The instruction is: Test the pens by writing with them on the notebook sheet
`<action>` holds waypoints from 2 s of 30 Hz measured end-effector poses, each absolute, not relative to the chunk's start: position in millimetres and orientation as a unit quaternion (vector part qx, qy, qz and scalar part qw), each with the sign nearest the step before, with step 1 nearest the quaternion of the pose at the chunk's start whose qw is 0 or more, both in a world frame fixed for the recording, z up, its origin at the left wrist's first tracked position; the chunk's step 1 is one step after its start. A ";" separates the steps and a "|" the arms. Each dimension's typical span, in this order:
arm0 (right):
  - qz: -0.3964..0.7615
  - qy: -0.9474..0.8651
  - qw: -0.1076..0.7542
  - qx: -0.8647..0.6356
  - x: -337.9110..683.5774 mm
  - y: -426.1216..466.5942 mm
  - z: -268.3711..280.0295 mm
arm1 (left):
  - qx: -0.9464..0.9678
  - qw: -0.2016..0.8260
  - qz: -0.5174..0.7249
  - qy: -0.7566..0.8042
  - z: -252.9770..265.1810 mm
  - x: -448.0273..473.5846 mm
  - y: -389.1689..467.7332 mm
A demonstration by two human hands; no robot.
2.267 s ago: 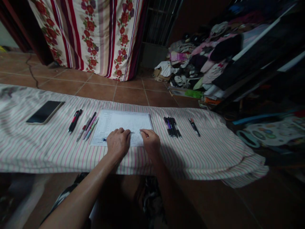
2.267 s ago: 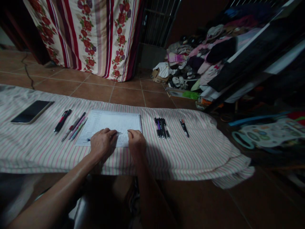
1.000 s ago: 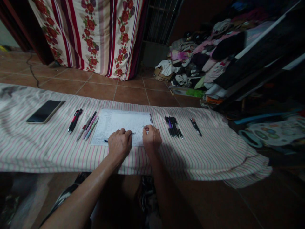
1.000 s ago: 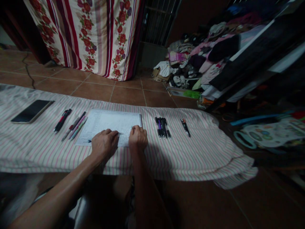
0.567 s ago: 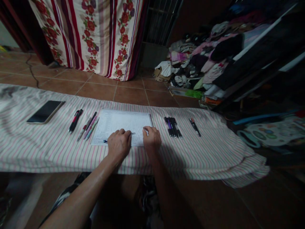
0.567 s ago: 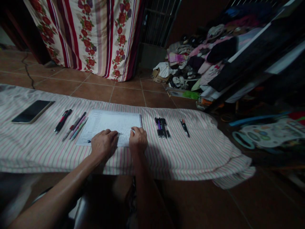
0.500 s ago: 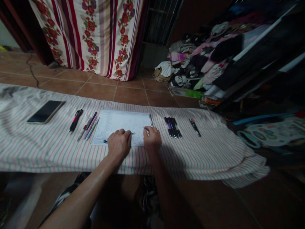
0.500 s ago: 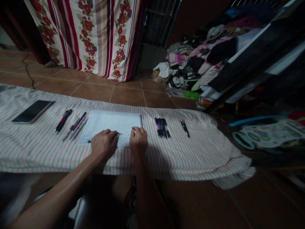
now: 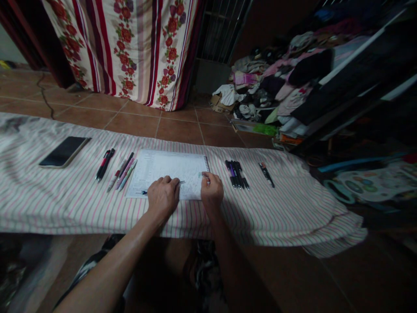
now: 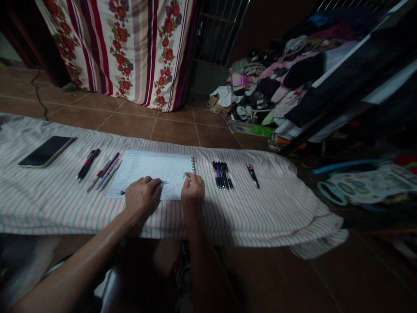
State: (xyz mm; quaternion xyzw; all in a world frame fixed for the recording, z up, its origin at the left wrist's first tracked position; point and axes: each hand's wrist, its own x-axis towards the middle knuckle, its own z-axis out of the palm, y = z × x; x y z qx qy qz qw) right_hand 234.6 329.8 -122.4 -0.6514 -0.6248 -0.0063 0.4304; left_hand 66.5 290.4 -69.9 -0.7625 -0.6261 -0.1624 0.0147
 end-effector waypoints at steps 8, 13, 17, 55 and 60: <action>-0.009 -0.630 0.439 -0.640 235.5 327.9 -122.4 | -0.761 0.018 -0.163 -0.627 -70.4 67.7 288.8; -0.009 -0.634 0.439 -0.637 235.0 327.5 -122.5 | -0.758 0.002 -0.155 -0.634 -67.1 68.3 288.7; -0.011 -0.634 0.441 -0.635 233.0 325.9 -121.6 | -0.758 -0.005 -0.148 -0.635 -65.6 68.1 288.8; 0.024 -0.688 0.384 -0.615 218.1 318.8 -110.2 | -0.758 -0.015 -0.144 -0.635 -62.3 65.7 286.6; 0.019 -0.680 0.364 -0.636 217.6 321.3 -110.5 | -0.763 -0.002 -0.152 -0.629 -65.6 65.9 286.5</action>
